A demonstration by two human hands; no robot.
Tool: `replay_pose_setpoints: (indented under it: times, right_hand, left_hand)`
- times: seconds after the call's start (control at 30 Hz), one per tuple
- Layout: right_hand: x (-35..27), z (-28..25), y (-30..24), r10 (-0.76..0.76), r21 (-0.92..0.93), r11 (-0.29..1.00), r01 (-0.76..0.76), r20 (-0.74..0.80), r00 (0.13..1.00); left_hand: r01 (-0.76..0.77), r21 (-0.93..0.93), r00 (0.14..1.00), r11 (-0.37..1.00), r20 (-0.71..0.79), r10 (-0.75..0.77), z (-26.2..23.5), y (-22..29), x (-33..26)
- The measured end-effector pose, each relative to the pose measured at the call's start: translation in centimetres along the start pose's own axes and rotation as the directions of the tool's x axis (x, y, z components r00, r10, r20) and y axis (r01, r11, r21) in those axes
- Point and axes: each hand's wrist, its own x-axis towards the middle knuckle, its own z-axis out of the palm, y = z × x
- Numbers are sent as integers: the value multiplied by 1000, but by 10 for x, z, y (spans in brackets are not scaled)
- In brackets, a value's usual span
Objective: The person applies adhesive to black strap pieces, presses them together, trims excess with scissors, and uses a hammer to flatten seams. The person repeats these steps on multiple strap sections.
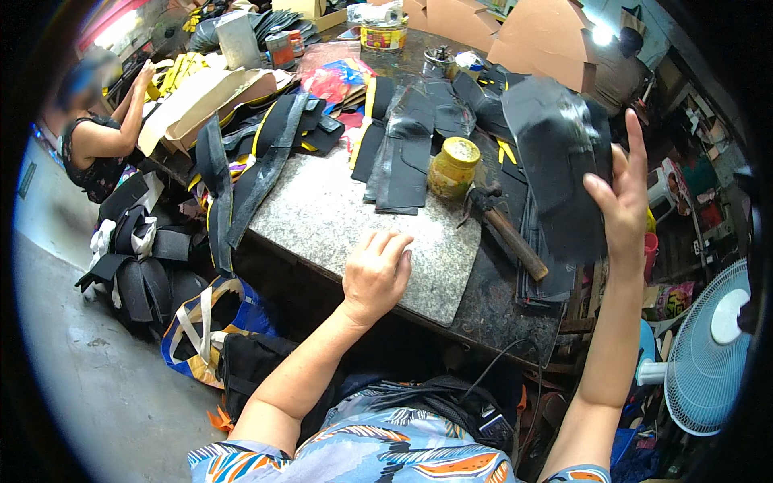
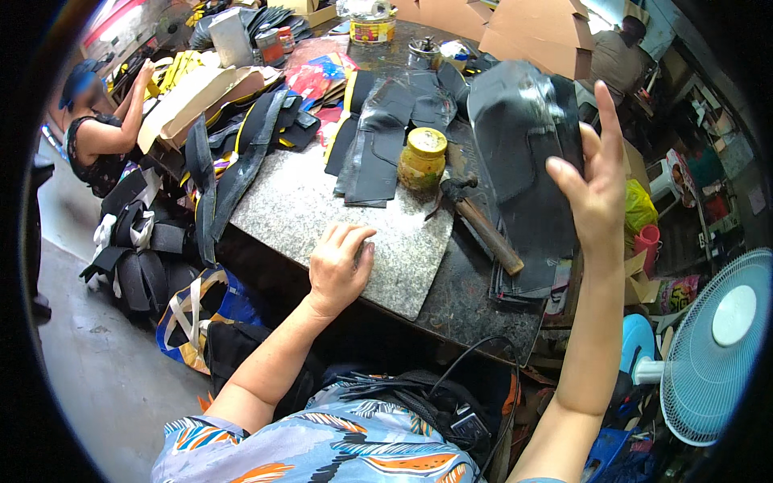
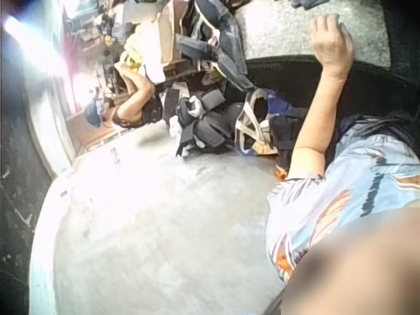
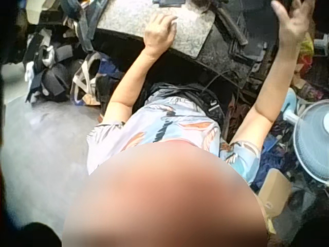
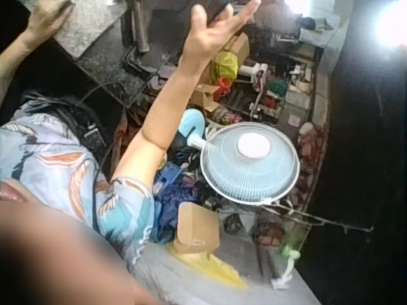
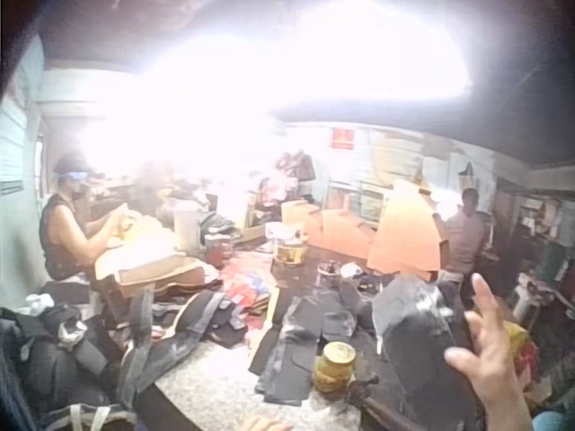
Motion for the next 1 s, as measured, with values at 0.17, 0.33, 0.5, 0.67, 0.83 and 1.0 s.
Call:
replay_pose_setpoints:
  times: [0.17,0.33,0.5,0.67,0.83,1.0]
  right_hand:
    - [51,6,107,95,117,989,-91,-30,995]
    - [37,22,186,324,-648,727,-229,30,945]
    - [27,51,144,-75,-645,712,278,323,943]
    - [21,89,98,28,-620,705,343,509,860]
    - [10,97,105,-79,-583,740,334,418,905]
    - [4,102,105,-123,-652,679,338,354,927]
  left_hand:
    - [28,43,1000,999,-2,-28,-1,1,1]
    - [33,46,999,998,-19,-32,1,-1,2]
    - [-3,84,1000,996,4,3,1,-1,2]
    - [14,94,1000,996,25,-16,0,2,3]
    - [22,113,999,993,31,-26,-1,3,1]
    - [21,134,999,991,44,-28,2,3,0]
